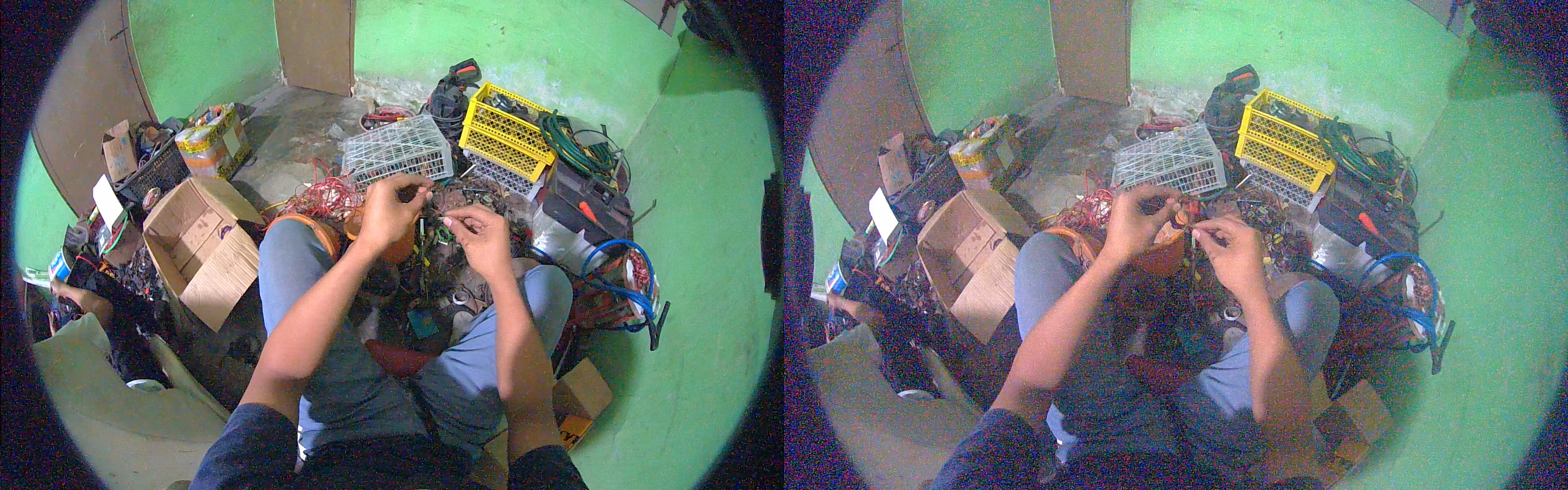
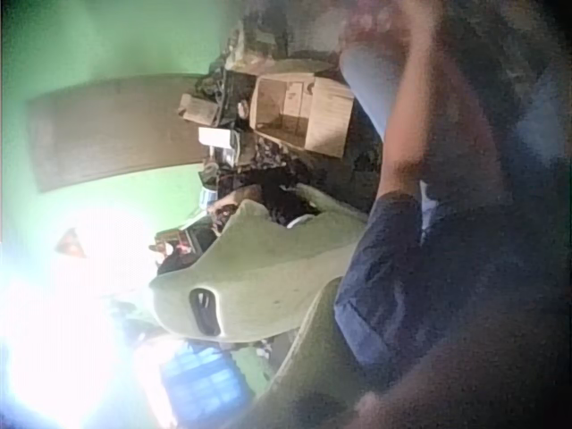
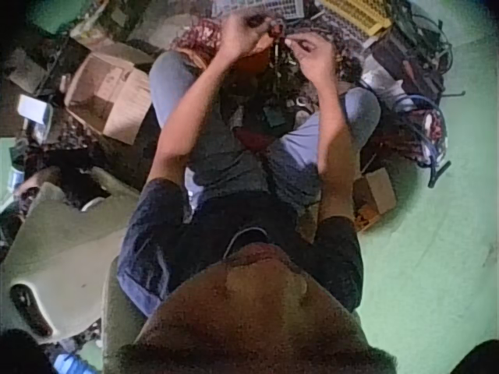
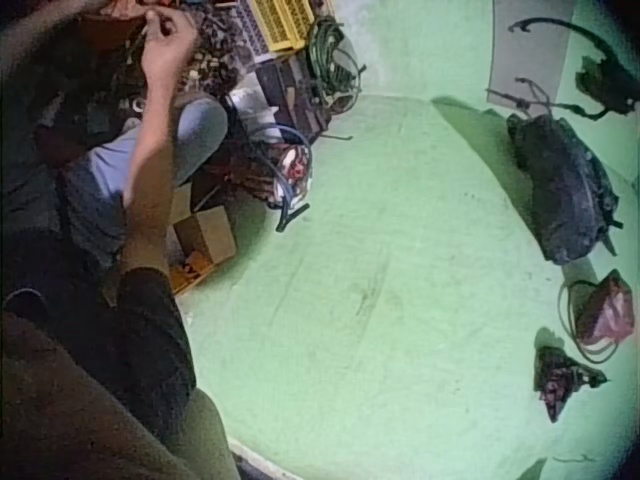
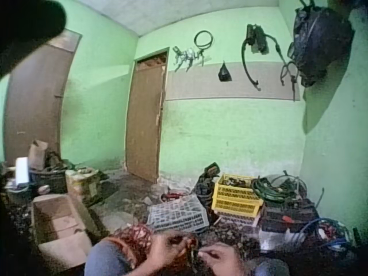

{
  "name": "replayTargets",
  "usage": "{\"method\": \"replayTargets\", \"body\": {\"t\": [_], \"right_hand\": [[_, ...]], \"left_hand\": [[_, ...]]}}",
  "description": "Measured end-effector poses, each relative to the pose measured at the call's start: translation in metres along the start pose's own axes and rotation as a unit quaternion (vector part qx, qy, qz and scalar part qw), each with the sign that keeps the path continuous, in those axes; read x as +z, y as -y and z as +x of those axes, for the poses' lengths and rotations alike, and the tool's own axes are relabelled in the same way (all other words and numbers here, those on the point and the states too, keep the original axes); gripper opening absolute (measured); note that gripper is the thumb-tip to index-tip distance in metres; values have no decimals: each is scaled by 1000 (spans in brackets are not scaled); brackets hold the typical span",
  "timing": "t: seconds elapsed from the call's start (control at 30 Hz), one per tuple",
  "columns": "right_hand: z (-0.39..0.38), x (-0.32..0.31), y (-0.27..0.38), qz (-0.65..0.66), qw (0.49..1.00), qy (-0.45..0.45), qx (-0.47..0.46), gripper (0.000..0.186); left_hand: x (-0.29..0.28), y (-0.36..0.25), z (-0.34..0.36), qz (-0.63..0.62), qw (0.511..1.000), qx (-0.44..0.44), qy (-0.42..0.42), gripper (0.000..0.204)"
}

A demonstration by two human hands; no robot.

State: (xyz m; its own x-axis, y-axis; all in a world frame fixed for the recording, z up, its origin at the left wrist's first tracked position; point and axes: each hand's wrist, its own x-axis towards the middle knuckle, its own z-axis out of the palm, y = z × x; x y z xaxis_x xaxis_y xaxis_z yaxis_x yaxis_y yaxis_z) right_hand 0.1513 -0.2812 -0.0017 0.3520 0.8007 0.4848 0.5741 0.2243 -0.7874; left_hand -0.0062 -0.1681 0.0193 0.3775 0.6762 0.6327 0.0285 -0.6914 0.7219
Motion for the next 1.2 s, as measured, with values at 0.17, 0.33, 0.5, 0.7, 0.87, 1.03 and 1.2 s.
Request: {"method": "replayTargets", "body": {"t": [0.17, 0.33, 0.5, 0.7, 0.87, 1.03, 1.2], "right_hand": [[0, 10, 13, -42, 997, -36, -44, 10], [1, 12, 4, -76, 993, -81, -39, 19], [4, 18, -7, 13, 990, -142, 16, 38], [8, 4, 3, 281, 943, 2, 180, 35], [9, -7, -1, 411, 884, 44, 218, 26], [8, -10, -14, 481, 838, 5, 258, 20], [13, -24, 1, 523, 815, -63, 244, 17]], "left_hand": [[2, -4, -2, -12, 998, -17, 55, 18], [3, -10, -2, -42, 992, -53, 108, 19], [1, -17, -5, -49, 989, -13, 139, 19], [-4, -13, 0, -91, 985, -50, 134, 19], [-3, -2, 6, -126, 982, -65, 126, 18], [-4, -1, 8, -114, 986, -63, 104, 17], [-16, 7, 15, -144, 979, -99, 101, 16]]}}
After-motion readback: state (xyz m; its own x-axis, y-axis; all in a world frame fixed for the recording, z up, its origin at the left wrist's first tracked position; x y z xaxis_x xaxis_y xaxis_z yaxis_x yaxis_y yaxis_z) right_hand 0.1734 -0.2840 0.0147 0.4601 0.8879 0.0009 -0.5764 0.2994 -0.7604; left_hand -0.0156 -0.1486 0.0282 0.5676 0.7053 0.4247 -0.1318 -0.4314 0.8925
